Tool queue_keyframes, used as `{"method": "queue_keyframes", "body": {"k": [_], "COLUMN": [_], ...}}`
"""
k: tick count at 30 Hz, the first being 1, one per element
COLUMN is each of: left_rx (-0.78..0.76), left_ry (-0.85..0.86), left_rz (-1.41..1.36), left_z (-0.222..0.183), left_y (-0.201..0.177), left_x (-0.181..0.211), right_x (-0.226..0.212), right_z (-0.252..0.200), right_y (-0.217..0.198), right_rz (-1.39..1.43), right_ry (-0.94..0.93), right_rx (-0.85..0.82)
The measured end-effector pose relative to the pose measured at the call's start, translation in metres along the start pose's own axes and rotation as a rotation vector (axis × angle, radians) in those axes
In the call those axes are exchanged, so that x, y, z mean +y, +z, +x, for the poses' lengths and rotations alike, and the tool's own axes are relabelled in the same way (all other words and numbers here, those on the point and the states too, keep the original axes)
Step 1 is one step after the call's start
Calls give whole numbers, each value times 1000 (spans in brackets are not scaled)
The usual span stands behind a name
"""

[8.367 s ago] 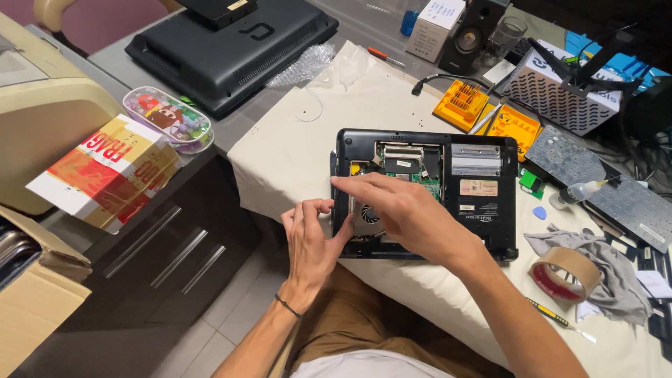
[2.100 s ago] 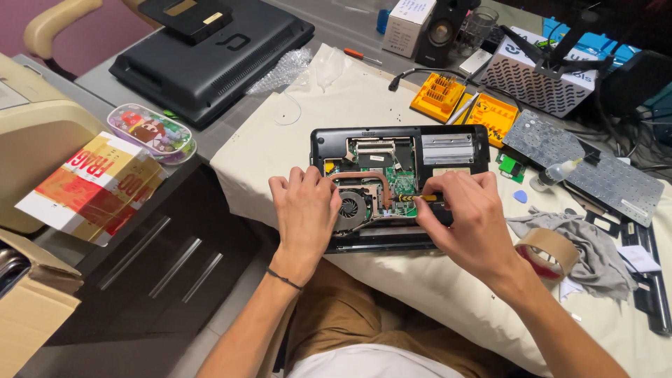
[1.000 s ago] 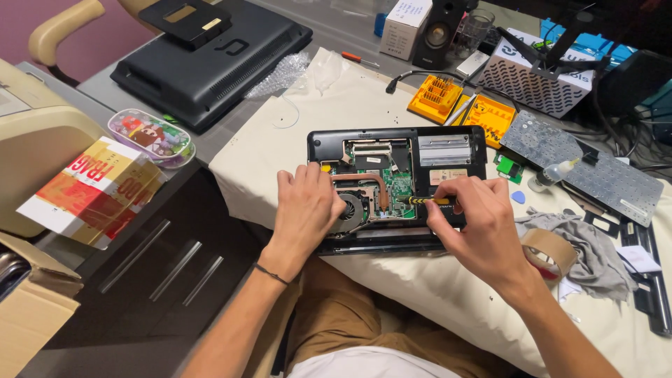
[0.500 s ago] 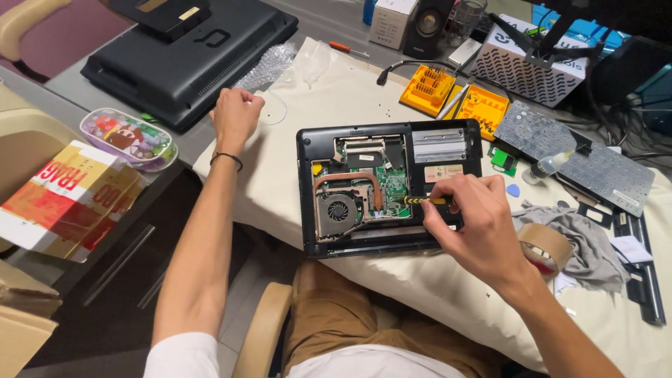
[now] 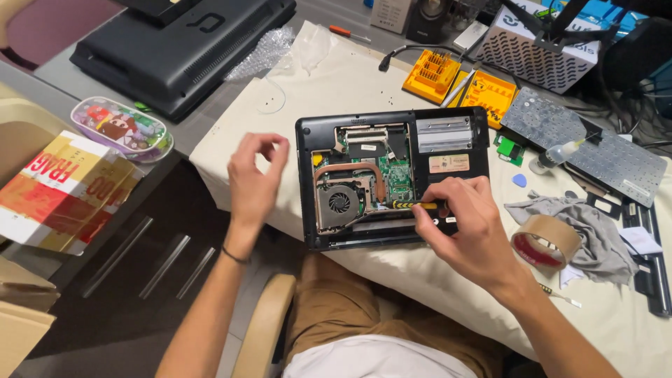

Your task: Removing the cooling fan assembly from a laptop using a screwdriver.

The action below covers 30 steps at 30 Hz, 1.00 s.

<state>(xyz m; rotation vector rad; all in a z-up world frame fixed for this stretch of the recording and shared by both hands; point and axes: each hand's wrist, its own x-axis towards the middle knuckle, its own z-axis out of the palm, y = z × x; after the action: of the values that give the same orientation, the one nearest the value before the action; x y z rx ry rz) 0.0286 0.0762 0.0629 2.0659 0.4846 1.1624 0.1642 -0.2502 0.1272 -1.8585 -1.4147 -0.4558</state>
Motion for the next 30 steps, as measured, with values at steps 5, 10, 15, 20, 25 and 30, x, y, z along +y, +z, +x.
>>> {"method": "queue_keyframes", "body": {"k": [5, 10, 15, 20, 25, 30], "left_rx": [-97, -108, -149, -147, -148, -163], "left_ry": [40, -112, -157, -87, -49, -62], "left_rz": [7, -1, 13, 72, 111, 112], "left_z": [-82, -117, -127, -136, -138, -137], "left_y": [-3, 2, -4, -6, -5, -6], "left_x": [52, 49, 58, 53, 52, 53], "right_x": [-28, -43, -46, -47, -45, -44], "right_z": [-2, 0, 6, 5, 2, 1], "right_y": [15, 33, 47, 53, 55, 58], "right_rz": [45, 68, 23, -7, -26, -58], "right_ry": [-101, -198, -252, -265, -266, -283], "right_rx": [-55, -134, -184, -219, -233, -223]}}
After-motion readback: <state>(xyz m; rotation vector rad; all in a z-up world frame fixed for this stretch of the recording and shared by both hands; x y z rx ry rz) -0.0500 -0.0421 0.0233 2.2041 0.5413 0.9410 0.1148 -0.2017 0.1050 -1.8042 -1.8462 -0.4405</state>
